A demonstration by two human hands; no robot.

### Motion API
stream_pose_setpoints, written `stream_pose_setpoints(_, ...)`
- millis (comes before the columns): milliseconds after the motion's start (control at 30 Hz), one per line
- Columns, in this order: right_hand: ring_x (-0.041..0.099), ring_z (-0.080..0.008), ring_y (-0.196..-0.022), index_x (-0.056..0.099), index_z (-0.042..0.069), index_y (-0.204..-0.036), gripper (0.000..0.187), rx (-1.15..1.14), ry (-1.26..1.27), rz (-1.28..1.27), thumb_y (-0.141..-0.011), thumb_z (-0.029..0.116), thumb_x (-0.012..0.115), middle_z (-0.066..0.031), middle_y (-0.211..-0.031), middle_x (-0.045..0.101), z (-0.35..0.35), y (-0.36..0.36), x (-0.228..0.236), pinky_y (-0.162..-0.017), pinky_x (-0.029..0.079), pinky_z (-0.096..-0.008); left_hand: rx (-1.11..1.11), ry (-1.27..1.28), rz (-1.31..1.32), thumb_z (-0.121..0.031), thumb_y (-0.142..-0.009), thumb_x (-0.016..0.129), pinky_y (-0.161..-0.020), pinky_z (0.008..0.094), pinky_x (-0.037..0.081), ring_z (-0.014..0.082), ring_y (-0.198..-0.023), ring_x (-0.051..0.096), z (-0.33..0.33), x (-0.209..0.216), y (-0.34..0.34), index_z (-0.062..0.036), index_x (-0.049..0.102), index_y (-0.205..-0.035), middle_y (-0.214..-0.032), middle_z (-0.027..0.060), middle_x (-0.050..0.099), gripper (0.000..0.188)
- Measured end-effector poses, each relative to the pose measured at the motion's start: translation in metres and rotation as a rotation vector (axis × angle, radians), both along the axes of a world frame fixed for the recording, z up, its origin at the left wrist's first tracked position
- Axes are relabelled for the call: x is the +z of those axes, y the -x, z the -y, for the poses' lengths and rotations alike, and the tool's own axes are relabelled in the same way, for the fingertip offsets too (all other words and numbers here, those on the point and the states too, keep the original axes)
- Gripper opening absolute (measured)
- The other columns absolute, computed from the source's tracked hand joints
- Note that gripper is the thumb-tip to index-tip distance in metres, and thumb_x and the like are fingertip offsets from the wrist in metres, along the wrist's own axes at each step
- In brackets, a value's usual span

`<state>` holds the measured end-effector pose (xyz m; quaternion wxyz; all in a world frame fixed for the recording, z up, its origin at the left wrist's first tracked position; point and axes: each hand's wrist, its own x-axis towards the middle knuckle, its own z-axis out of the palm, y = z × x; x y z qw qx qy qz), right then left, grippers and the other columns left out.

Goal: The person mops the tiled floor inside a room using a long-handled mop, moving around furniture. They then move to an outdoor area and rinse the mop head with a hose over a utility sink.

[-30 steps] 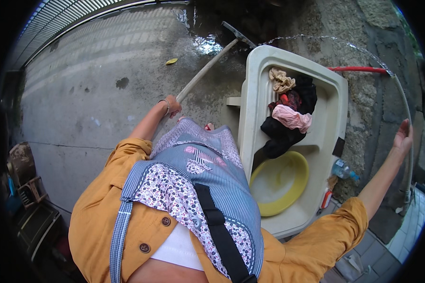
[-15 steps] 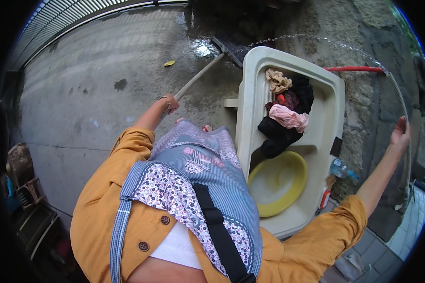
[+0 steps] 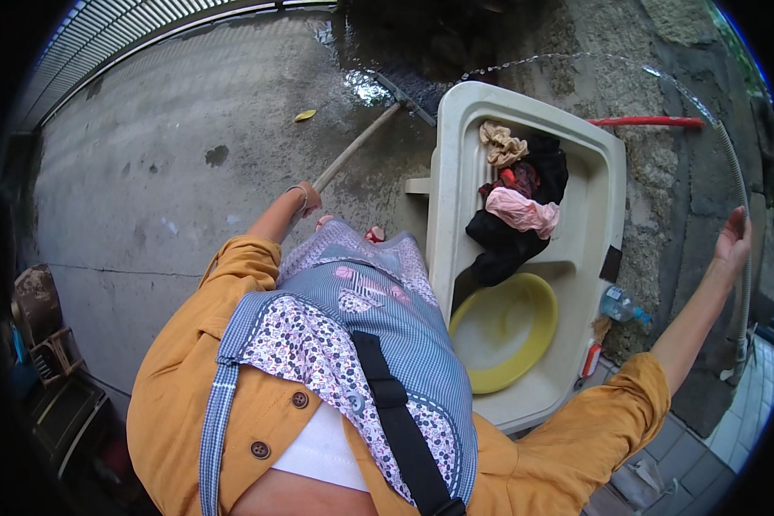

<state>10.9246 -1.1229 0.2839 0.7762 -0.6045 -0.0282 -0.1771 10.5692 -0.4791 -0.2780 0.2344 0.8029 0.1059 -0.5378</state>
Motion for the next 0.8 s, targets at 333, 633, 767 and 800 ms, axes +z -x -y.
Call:
stream_pose_setpoints(333, 0.057, -0.0254, -0.078, 0.052, -0.01, -0.084, 0.012, -0.004, -0.033, 0.02, -0.074, -0.004, 0.049, -0.0188, -0.083, 0.056, -0.004, 0.003, 0.003, -0.074, 0.049, -0.0309, 0.11, -0.035, -0.027, -0.016, -0.077, 0.044, -0.046, 0.0298, 0.044, 0.017, -0.045, 0.057, 0.003, -0.011, 0.004, -0.0023, 0.058, -0.054, -0.051, 0.0084, 0.057, 0.03)
stream_pose_setpoints(633, 0.056, -0.0261, -0.079, 0.051, -0.011, -0.086, 0.014, -0.014, -0.005, -0.014, -0.075, -0.003, 0.048, -0.0193, -0.084, 0.056, 0.005, -0.01, -0.002, -0.075, 0.048, -0.0322, 0.065, 0.015, -0.001, -0.014, -0.075, 0.045, -0.044, 0.0298, 0.043, 0.017, -0.042, 0.055, -0.002, -0.013, 0.009, -0.0006, 0.057, -0.055, -0.05, 0.009, 0.057, 0.027)
stream_pose_setpoints(767, 0.056, -0.0269, -0.08, 0.051, -0.012, -0.087, 0.016, -0.026, 0.014, -0.056, -0.077, -0.001, 0.045, -0.02, -0.085, 0.055, 0.024, -0.014, -0.01, -0.076, 0.048, -0.0332, 0.166, 0.008, -0.018, -0.013, -0.074, 0.046, -0.043, 0.0306, 0.043, 0.0179, -0.042, 0.055, 0.0, 0.003, 0.006, 0.0004, 0.056, -0.055, -0.05, 0.0098, 0.056, 0.025)
stream_pose_setpoints(800, 0.056, -0.0271, -0.08, 0.051, -0.012, -0.087, 0.016, -0.044, 0.024, -0.066, -0.077, -0.001, 0.045, -0.0201, -0.085, 0.055, 0.025, -0.015, -0.011, -0.076, 0.048, -0.0334, 0.169, 0.006, -0.018, -0.012, -0.074, 0.046, -0.043, 0.0307, 0.043, 0.018, -0.041, 0.055, 0.0, 0.003, 0.007, 0.0006, 0.056, -0.055, -0.05, 0.01, 0.056, 0.025)
